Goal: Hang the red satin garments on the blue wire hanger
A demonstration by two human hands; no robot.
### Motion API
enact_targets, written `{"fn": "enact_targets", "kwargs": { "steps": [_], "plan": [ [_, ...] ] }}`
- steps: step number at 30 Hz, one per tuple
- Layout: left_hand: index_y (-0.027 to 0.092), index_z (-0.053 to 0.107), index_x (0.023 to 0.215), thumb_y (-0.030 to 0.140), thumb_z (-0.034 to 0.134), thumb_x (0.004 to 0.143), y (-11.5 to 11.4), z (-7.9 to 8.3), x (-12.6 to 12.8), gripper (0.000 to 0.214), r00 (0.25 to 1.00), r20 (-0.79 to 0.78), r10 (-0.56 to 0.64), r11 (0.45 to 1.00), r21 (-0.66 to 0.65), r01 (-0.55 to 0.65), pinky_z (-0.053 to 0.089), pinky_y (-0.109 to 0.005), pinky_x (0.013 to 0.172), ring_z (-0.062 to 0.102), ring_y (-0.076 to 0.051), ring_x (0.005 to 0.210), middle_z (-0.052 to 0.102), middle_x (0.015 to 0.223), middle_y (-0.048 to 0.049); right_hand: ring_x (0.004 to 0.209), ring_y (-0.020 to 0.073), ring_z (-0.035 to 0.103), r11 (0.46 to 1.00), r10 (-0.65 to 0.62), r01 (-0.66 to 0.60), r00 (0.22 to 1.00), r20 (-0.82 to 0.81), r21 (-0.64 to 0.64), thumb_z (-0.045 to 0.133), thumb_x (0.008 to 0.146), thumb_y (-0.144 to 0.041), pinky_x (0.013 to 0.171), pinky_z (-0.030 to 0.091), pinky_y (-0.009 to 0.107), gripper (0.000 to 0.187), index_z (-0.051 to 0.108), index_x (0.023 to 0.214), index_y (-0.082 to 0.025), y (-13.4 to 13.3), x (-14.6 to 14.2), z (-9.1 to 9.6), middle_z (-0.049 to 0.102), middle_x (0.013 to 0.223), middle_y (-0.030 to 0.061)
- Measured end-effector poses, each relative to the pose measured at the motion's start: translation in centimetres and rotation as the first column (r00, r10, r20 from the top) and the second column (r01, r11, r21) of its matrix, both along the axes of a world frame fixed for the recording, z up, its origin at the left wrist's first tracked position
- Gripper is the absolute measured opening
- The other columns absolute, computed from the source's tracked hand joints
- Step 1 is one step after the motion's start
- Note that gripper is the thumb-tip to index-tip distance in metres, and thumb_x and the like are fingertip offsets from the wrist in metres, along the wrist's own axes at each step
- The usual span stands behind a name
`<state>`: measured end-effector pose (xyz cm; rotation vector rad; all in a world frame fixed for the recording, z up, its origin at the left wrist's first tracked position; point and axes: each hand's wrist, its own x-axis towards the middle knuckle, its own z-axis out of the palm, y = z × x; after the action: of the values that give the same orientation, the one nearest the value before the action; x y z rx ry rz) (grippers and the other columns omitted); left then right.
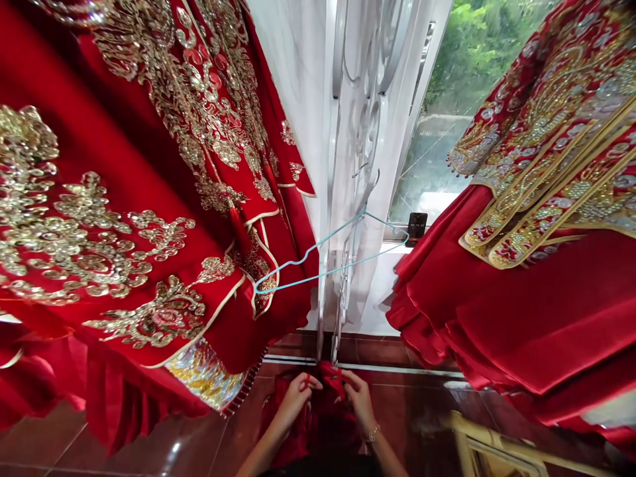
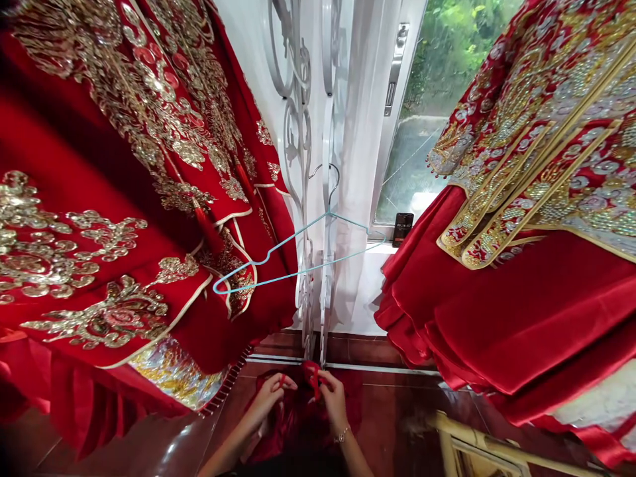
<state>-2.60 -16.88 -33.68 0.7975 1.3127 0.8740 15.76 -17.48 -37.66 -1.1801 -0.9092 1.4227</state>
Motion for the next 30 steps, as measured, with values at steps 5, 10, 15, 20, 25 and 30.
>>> {"fn": "enact_targets", "kwargs": {
  "steps": [5, 10, 15, 20, 25, 30],
  "plan": [
    [0.017, 0.075, 0.092, 0.041, 0.078, 0.065, -0.6, 4.3, -4.6, 0.035, 0.970, 0.150, 0.193, 0.974, 0.093, -0.208, 0.058, -0.037, 0.085, 0.072, -0.029, 0.102, 0.076, 0.108, -0.0143, 0.044, 0.0171, 0.057, 0.961, -0.276, 0.275, 0.960, 0.040, 0.035, 0.081, 0.063, -0.044, 0.039, 0.051, 0.034, 0.031, 0.080, 0.092, -0.034, 2.2, 6.9, 3.1, 0.079, 0.089, 0.0016],
    [0.017, 0.078, 0.093, 0.039, 0.081, 0.061, -1.0, 9.9, -7.3, 0.039, 0.956, 0.125, 0.265, 0.934, 0.215, -0.287, 0.060, -0.045, 0.090, 0.062, -0.041, 0.125, 0.074, 0.122, -0.0174, 0.062, 0.0224, 0.072, 0.934, -0.278, 0.254, 0.958, 0.066, 0.250, 0.083, 0.067, -0.043, 0.039, 0.052, 0.031, 0.040, 0.076, 0.104, -0.030, 8.8, 14.8, 10.3, 0.077, 0.115, 0.0097],
    [0.016, 0.080, 0.098, 0.033, 0.075, 0.067, -1.9, 15.8, -6.4, 0.036, 0.917, 0.278, 0.287, 0.866, 0.333, -0.372, 0.058, -0.052, 0.099, 0.053, -0.042, 0.136, 0.071, 0.128, -0.0170, 0.112, 0.0268, 0.072, 0.871, -0.256, 0.188, 0.962, 0.092, 0.453, 0.085, 0.065, -0.039, 0.073, 0.063, 0.031, 0.053, 0.071, 0.114, -0.022, 17.2, 20.3, 18.0, 0.067, 0.136, 0.0134],
    [0.016, 0.080, 0.101, 0.032, 0.070, 0.070, -3.7, 21.0, -4.7, 0.036, 0.887, 0.353, 0.298, 0.850, 0.324, -0.415, 0.052, -0.058, 0.106, 0.046, -0.045, 0.141, 0.068, 0.135, -0.0171, 0.116, 0.0261, 0.070, 0.863, -0.169, 0.078, 0.976, 0.140, 0.499, 0.092, 0.054, -0.045, 0.095, 0.059, 0.040, 0.062, 0.072, 0.107, -0.019, 22.9, 22.1, 23.3, 0.074, 0.125, 0.0143],
    [0.017, 0.080, 0.101, 0.034, 0.069, 0.073, -4.3, 22.4, -4.5, 0.035, 0.886, 0.344, 0.312, 0.841, 0.334, -0.426, 0.051, -0.061, 0.106, 0.046, -0.047, 0.141, 0.068, 0.135, -0.0164, 0.114, 0.0233, 0.072, 0.855, 0.035, -0.164, 0.965, 0.262, 0.492, 0.093, 0.055, -0.036, 0.107, 0.052, 0.040, 0.054, 0.075, 0.104, -0.019, 24.1, 21.3, 26.1, 0.078, 0.116, 0.0114],
    [0.016, 0.080, 0.104, 0.036, 0.073, 0.072, -4.1, 22.1, -4.9, 0.039, 0.891, 0.318, 0.324, 0.839, 0.339, -0.426, 0.052, -0.061, 0.105, 0.052, -0.048, 0.135, 0.067, 0.135, -0.0182, 0.105, 0.0256, 0.075, 0.848, -0.003, -0.137, 0.964, 0.264, 0.512, 0.094, 0.054, -0.034, 0.101, 0.057, 0.043, 0.051, 0.077, 0.100, -0.019, 23.0, 20.9, 27.3, 0.081, 0.104, 0.0102]
  ]
}}
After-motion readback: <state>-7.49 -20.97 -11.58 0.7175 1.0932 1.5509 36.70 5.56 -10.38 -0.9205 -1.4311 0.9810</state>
